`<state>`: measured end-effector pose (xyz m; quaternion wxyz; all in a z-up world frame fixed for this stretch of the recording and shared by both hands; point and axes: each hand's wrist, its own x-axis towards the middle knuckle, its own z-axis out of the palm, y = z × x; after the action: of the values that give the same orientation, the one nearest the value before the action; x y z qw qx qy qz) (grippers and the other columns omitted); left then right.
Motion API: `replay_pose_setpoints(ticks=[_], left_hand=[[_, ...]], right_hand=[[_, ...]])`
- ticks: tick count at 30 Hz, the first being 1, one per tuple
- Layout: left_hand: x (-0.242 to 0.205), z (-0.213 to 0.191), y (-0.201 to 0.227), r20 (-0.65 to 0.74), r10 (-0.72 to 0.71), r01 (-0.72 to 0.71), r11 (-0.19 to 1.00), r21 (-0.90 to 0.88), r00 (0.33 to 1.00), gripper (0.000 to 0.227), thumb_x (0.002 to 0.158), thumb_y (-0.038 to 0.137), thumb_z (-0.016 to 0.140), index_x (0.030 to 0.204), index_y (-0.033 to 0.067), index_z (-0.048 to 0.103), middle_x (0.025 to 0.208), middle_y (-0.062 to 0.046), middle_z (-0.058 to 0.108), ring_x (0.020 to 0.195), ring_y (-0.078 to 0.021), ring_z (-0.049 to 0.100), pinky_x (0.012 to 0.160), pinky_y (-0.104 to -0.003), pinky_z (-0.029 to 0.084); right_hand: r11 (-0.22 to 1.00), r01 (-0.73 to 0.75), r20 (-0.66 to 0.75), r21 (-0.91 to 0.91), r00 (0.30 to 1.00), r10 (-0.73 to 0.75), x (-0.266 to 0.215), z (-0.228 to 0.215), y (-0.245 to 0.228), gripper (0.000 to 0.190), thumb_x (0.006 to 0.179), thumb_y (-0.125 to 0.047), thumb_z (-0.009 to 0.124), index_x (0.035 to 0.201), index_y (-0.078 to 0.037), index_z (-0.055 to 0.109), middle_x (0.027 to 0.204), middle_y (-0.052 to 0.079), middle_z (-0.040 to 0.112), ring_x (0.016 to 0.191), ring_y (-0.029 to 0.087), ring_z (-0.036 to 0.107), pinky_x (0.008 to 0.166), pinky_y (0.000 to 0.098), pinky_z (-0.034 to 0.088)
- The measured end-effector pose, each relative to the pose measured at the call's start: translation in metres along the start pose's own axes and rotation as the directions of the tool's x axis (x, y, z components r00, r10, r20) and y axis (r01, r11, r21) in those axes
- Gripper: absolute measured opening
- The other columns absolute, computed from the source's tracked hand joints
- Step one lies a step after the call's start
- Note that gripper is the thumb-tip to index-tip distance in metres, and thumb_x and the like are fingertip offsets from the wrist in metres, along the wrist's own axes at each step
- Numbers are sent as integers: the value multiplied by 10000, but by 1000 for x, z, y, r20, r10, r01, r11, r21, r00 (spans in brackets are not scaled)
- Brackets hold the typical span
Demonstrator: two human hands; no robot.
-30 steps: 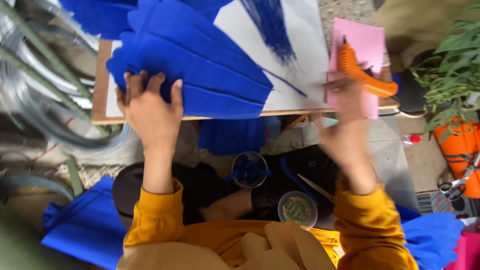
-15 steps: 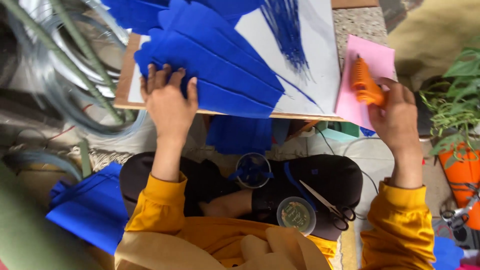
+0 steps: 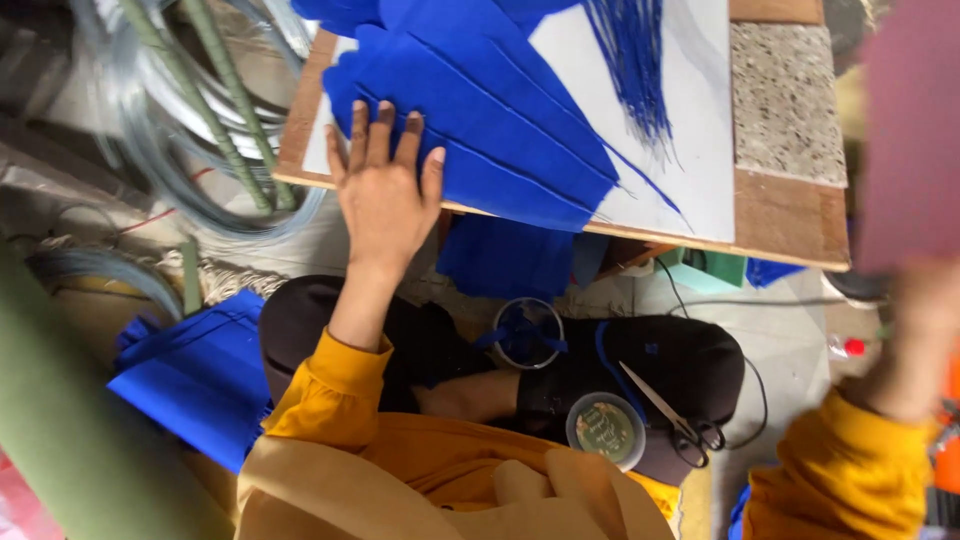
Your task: Using a hot glue gun to attach thin blue sticks to blue fabric cutouts to create structured fabric pieces.
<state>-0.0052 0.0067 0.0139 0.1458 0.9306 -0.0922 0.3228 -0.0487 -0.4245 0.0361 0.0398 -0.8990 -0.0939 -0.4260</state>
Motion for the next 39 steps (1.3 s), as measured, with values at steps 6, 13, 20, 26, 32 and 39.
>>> replay_pose_setpoints(ticks=[6,13,20,26,32,39], left_hand=[[-2,-4,-1,-43,61,-62,998,-16,997,394,939,312,441,1133,26,631,1184,-223,553,1143,-432,437,954,-563,257],[-2,-1,-1,-19,71,-71,997,-16,997,405,943,293,426,1144,6,629,1192,-231,548,1151,-443,426,963,-559,235],[-2,-2,-1,10,64,-64,998,-20,998,426,967,314,404,1167,2,614,1199,-241,537,1157,-457,413,957,-572,222],[-2,-5,-1,24,79,-78,997,-14,997,444,973,344,411,1178,3,610,1204,-251,534,1160,-464,407,955,-573,223],[0,-4,1,25,74,-74,997,2,997,451,970,350,411,1176,0,607,1192,-255,539,1146,-472,420,948,-576,235],[3,-7,7,101,-39,47,996,-74,994,553,963,389,360,1262,-76,364,1223,-299,509,1197,-459,382,983,-565,173]], right_hand=[[855,-10,60,-518,997,48,-17,26,-3,302,737,-93,630,1036,-127,605,926,57,588,592,197,544,372,298,395],[949,-103,233,-297,956,177,-13,16,-36,429,708,-152,680,1114,-84,562,832,110,586,636,322,566,499,389,424],[911,-404,255,-78,875,411,0,8,-41,639,768,-398,825,1094,-76,378,820,141,655,603,345,607,479,445,441],[807,-525,333,270,837,433,15,-5,-50,805,668,-281,875,1148,-51,271,1060,162,479,610,191,470,532,325,429],[706,-286,105,648,952,289,13,6,-28,518,859,134,642,1176,-15,260,1079,219,385,769,212,423,681,289,394],[645,-359,-40,675,855,517,3,-2,22,297,1040,-264,511,1236,-58,421,811,60,427,700,144,417,597,287,375]])
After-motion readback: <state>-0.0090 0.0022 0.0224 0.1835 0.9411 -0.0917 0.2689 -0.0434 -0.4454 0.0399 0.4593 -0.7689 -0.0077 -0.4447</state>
